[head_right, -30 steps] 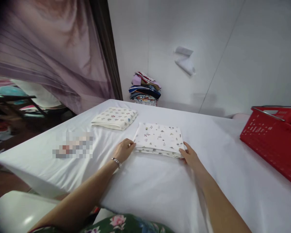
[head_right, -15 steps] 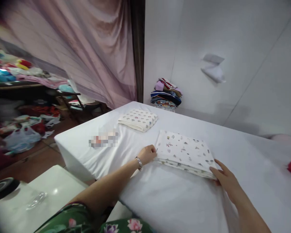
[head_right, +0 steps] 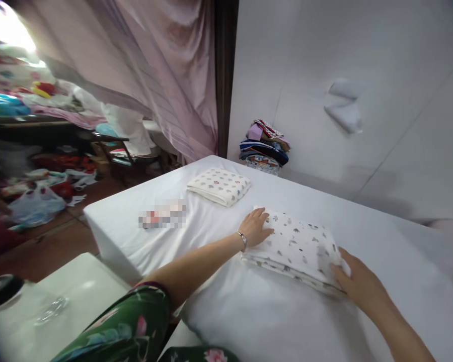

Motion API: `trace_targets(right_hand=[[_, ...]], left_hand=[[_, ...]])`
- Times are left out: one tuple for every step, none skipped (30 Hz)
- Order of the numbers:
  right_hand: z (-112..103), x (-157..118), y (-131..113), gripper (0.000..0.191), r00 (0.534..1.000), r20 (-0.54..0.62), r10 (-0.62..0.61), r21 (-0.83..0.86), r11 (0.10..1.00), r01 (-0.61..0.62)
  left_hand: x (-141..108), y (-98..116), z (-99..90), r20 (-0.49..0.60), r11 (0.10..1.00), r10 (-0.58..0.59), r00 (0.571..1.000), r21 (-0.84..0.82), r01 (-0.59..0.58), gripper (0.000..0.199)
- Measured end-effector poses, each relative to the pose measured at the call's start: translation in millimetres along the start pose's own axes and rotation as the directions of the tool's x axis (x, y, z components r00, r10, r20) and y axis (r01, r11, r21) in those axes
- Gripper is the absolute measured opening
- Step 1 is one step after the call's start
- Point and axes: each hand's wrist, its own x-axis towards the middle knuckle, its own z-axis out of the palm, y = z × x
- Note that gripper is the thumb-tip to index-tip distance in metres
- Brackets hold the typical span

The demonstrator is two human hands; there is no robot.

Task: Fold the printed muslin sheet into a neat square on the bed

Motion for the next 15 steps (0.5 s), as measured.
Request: trace_targets(right_hand=[[-1.1, 1.7, -11.9, 0.065, 0.998, -0.021, -0.065, -0.012, 0.998, 0.065], [-1.2, 3.9, -24.5, 0.062, 0.99, -0.04, -0.138, -0.018, 0.99, 0.138], [-0.1, 7.0, -36.5, 0.061, 0.979, -0.051, -0.198, -0.028, 0.98, 0.197], [2.2, 11.2, -46.9, 0.06, 0.969, -0.041, -0.245, -0.041, 0.969, 0.244], [5.7, 16.5, -54.6, 0.06, 0.958, -0.027, -0.284, -0.056, 0.958, 0.282], [10.2, 22.5, -59.2, 0.06, 0.949, -0.002, -0.315, -0.079, 0.946, 0.314], [15.5, 28.6, -60.6, 0.06, 0.946, 0.025, -0.323, -0.112, 0.939, 0.324], [21.2, 34.3, -59.2, 0.06, 0.952, 0.048, -0.301, -0.153, 0.94, 0.305], [27.2, 39.2, -55.9, 0.06, 0.962, 0.068, -0.264, -0.193, 0.943, 0.272], [32.9, 42.9, -51.4, 0.059, 0.971, 0.08, -0.223, -0.23, 0.944, 0.236], [38.0, 45.5, -46.7, 0.059, 0.978, 0.085, -0.188, -0.261, 0.943, 0.204], [42.2, 46.9, -42.5, 0.059, 0.982, 0.086, -0.166, -0.285, 0.941, 0.184], [45.4, 47.4, -39.2, 0.059, 0.984, 0.087, -0.158, -0.3, 0.937, 0.177], [47.5, 47.2, -37.1, 0.06, 0.984, 0.086, -0.158, -0.311, 0.934, 0.177], [48.6, 46.5, -36.2, 0.061, 0.984, 0.084, -0.157, -0.32, 0.931, 0.176]], left_hand=[[0.7, 0.4, 8.0, 0.02, 1.0, 0.008, 1.0, 0.017, -0.009, 0.057], [0.8, 0.1, 15.1, 0.053, 1.0, -0.002, 0.999, 0.03, 0.0, 0.059], [0.5, -0.9, 20.7, 0.085, 0.999, -0.015, 0.996, 0.037, 0.012, 0.061], [0.2, -2.4, 24.8, 0.109, 0.999, -0.024, 0.994, 0.039, 0.019, 0.061], [0.1, -4.1, 27.4, 0.119, 0.999, -0.026, 0.993, 0.038, 0.022, 0.061], [0.3, -5.9, 28.8, 0.118, 0.999, -0.026, 0.993, 0.035, 0.022, 0.06], [0.6, -7.5, 29.4, 0.114, 0.999, -0.024, 0.993, 0.031, 0.02, 0.059], [0.9, -8.7, 29.5, 0.11, 0.999, -0.024, 0.994, 0.025, 0.022, 0.058], [1.1, -9.5, 29.6, 0.106, 1.0, -0.026, 0.994, 0.019, 0.024, 0.058], [1.0, -9.9, 29.7, 0.102, 1.0, -0.027, 0.994, 0.013, 0.026, 0.057], [0.8, -10.0, 30.0, 0.098, 1.0, -0.027, 0.995, 0.008, 0.026, 0.057], [0.5, -9.9, 30.4, 0.093, 1.0, -0.025, 0.995, 0.001, 0.025, 0.056], [0.3, -10.0, 30.7, 0.089, 1.0, -0.022, 0.996, -0.01, 0.023, 0.056], [0.7, -10.5, 30.7, 0.085, 0.999, -0.019, 0.996, -0.03, 0.021, 0.055], [1.7, -11.6, 30.2, 0.076, 0.998, -0.017, 0.997, -0.06, 0.021, 0.053]])
